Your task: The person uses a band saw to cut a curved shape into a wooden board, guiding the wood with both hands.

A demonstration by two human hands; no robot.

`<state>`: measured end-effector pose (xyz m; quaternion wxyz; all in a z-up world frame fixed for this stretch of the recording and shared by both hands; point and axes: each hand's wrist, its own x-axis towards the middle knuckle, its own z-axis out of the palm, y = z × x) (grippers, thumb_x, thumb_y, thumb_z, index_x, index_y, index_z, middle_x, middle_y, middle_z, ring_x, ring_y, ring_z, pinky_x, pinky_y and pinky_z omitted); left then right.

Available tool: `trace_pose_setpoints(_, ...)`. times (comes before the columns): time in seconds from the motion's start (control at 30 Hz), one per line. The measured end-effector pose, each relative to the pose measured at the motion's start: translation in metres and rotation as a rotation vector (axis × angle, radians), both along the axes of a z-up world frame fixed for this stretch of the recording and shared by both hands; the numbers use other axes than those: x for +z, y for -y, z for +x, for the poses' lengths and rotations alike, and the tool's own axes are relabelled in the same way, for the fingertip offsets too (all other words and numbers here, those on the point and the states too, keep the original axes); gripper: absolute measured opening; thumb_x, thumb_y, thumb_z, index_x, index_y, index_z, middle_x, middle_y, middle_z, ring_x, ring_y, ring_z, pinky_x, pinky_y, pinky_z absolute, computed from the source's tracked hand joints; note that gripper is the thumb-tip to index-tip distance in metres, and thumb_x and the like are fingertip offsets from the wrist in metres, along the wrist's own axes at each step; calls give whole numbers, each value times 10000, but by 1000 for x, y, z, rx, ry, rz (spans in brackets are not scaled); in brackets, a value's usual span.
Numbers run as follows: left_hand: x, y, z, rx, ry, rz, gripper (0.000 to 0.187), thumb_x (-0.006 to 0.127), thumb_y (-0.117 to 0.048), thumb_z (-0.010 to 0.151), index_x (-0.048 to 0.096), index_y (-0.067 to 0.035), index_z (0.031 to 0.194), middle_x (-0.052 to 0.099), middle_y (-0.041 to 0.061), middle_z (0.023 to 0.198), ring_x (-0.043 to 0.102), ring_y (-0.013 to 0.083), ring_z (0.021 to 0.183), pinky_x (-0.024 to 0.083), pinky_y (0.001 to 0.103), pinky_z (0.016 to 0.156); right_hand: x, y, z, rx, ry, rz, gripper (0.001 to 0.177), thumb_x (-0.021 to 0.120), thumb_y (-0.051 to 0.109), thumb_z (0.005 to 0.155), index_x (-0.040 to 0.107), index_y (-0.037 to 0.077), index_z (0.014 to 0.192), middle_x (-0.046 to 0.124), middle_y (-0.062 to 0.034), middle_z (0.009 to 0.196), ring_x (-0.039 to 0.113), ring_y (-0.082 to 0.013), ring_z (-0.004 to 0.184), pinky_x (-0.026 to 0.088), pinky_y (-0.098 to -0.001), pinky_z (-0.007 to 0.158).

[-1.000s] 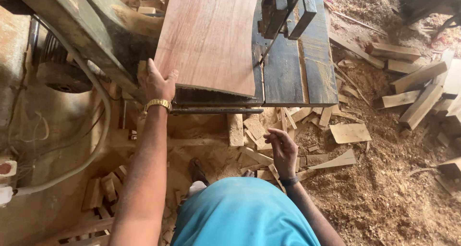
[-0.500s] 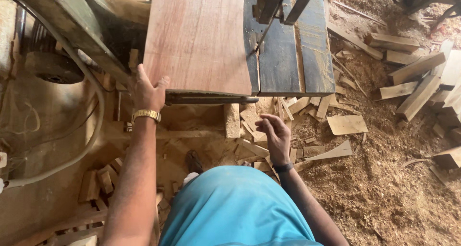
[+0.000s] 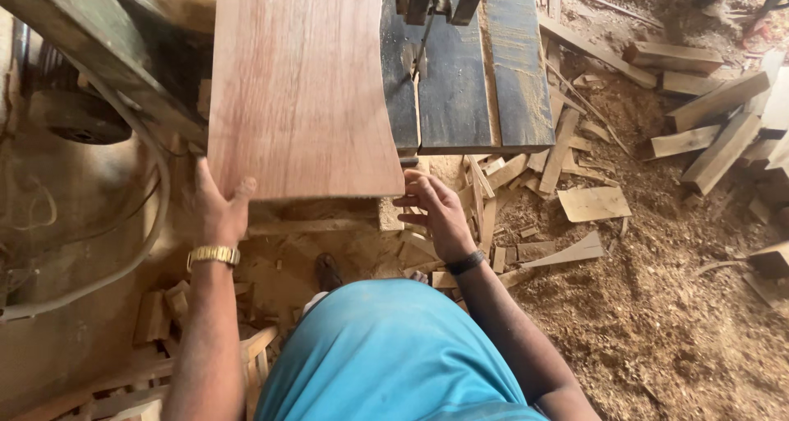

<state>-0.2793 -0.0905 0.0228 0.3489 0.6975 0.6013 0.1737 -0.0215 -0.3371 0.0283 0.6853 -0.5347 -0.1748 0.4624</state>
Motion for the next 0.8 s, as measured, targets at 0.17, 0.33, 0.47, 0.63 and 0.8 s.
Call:
trace_pose_setpoints(0.17,4,40,-24,-19,102,-49,918,743,-315,898,231,-85,1624,372,234,1613,409,374,1456,366,518,1148,-18,7,8,105,87,-165,459,609,393,1002,641,89,1345,683,-31,969,642,-114,763,590,-308,693)
trace_pose_setpoints(0.33,-2,84,-56,-47,277,-57,764,678,-163,916,344,-59,1594,449,216,1586,440,341,1451,356,473,1171,-32,29,3,238,52,-212,435,631,390,1034,610,-10,1205,675,-47,948,659,-114,772,599,-294,703)
trace_pose_setpoints(0.47,-9,105,-80,70,372,-195,715,647,-101,866,439,-80,1550,551,168,1512,518,282,1377,411,428,1126,-19,48,1,341,100,-247,439,620,387,984,612,43,1256,675,-33,950,657,-88,763,578,-282,660)
trace_pose_setpoints(0.63,-40,121,-119,90,327,-234,555,674,-17,828,599,-15,1378,577,146,1432,504,216,1322,408,393,1058,-4,73,12,475,89,-194,476,611,378,999,576,59,1351,681,-28,1059,645,-96,878,581,-265,716)
trace_pose_setpoints(0.8,-45,138,-115,209,507,-301,578,724,-251,940,602,-12,1452,602,257,1353,572,296,1184,448,425,1029,14,78,21,465,-25,-172,506,587,368,1035,530,20,1399,654,-63,1205,664,-157,1077,636,-307,798)
